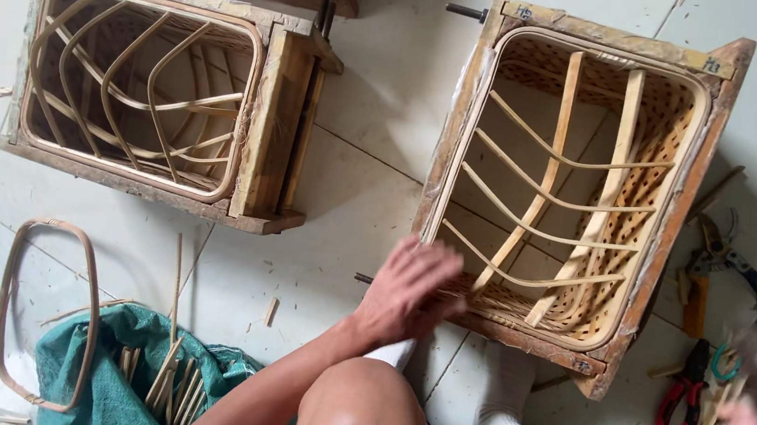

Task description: The person assembles a rectangular woven basket by fitting a curved bamboo rim into a wooden mold. They use a hammer to tap the rim into place, pliers to adjust the fit, and apply glue along the rim's edge. The person then uses a knife to trim excess material from the basket's edge.

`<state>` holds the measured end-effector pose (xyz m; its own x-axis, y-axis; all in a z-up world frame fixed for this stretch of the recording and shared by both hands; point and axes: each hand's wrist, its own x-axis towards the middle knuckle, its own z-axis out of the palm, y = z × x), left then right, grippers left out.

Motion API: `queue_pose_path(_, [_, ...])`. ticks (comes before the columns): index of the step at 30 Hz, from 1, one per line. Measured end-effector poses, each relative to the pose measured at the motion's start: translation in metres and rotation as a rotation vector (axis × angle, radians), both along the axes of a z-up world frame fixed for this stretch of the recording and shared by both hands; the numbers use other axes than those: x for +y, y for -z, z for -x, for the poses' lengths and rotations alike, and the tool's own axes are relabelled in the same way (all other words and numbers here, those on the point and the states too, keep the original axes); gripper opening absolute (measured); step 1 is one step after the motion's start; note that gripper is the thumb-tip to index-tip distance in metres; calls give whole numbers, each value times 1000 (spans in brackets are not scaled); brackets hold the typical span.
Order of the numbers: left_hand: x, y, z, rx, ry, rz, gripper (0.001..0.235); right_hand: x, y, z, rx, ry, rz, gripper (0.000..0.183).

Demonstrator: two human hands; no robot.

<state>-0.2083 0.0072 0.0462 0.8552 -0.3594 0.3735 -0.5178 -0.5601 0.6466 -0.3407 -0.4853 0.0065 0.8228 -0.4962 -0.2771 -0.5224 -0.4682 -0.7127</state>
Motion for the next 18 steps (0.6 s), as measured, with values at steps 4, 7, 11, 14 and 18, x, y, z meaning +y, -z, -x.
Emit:
queue_pose_path(4, [-12, 2, -43, 304, -267, 148, 93, 72, -76, -140, -38, -422, -81, 23])
queue_pose_path(7, [-18, 7, -68, 484, -307, 152, 103, 159, -109, -239, -160, -809, 103, 35])
queue_pose_path(11, [-19, 24, -89, 632, -391, 117, 101, 240, -125, -313, -211, -1113, 320, 47])
queue_pose_path(14, [-21, 38, -93, 619, -437, 70, 95, 274, -105, -334, -295, -1278, 184, 41])
queue_pose_path(18, [-21, 43, -98, 627, -432, 43, 86, 277, -94, -343, -143, -1242, 278, 41])
